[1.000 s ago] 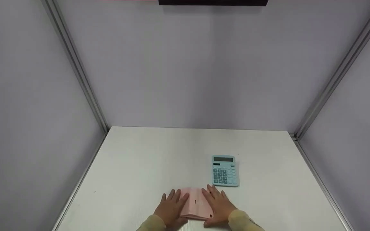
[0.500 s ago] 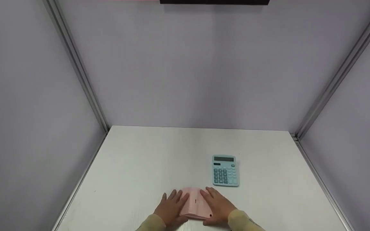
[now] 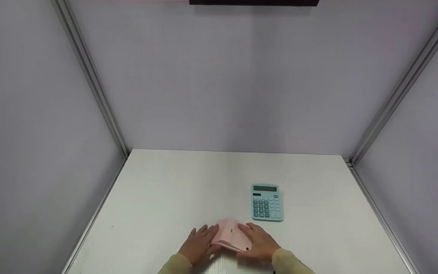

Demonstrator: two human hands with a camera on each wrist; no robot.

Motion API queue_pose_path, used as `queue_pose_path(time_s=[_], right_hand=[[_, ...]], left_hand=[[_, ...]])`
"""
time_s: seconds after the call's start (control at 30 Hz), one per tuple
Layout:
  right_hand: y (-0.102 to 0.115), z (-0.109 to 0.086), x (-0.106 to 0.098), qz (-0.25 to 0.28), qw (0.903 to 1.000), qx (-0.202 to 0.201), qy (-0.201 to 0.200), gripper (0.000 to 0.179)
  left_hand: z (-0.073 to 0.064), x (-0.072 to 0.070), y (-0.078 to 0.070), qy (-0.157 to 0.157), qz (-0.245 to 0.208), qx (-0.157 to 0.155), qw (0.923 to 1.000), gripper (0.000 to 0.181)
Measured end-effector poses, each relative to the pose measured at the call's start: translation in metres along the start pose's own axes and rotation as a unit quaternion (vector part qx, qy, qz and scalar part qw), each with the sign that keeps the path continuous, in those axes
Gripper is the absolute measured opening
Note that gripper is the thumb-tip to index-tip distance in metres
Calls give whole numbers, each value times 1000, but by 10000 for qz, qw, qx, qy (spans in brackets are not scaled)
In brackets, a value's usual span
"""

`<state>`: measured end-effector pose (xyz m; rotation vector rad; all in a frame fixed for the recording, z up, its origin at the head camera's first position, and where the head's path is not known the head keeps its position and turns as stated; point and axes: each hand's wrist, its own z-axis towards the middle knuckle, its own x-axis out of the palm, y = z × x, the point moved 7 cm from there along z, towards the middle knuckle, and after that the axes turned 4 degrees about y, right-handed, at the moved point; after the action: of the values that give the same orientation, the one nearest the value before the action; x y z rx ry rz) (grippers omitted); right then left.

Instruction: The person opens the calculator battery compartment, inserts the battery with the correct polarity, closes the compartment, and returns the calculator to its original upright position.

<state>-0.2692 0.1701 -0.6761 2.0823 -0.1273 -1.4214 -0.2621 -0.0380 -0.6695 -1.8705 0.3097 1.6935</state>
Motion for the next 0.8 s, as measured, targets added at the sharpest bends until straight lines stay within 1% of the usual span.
queue_pose_path(time_s=[0.13,0.23,0.3,0.37,0.43,0.5,0.53,0.57,0.63,0.73,0.77,0.8], right_hand=[[1,1,-5,542,9984,143,52,93],[5,2,-8,1002,9949,50,46,87],[9,2,-9,1330,9911,-43,41,81],[12,3,-9,1687,9856,-102,67,76],[15,4,-9,2008,9795,-127,107,71],[17,5,-8,2365,9713,-185,155,67],[19,6,-8,2555,9664,-220,183,65],[20,6,-8,2821,9588,-244,226,64],[23,6,-7,3353,9413,-176,339,64],[25,4,-3,4159,9078,137,525,72],[26,3,-1,4427,8944,274,583,77],[27,2,1,4632,8832,401,624,81]], left_hand=[[1,-8,3,-408,-528,-164,9976,76],[2,-14,7,-761,-1001,-290,9916,74],[3,-19,8,-949,-1407,-352,9849,71],[4,-23,9,-1103,-1818,-428,9762,68],[6,-27,11,-1175,-2165,-551,9676,69],[8,-31,11,-1250,-2409,-605,9606,72],[9,-32,10,-1286,-2442,-585,9594,75],[10,-34,10,-1315,-2472,-546,9584,78],[12,-37,7,-1345,-2446,-401,9594,88],[16,-38,3,-1367,-2253,-139,9645,107],[18,-38,1,-1353,-2243,-96,9650,113],[19,-38,0,-1338,-2229,-69,9656,119]])
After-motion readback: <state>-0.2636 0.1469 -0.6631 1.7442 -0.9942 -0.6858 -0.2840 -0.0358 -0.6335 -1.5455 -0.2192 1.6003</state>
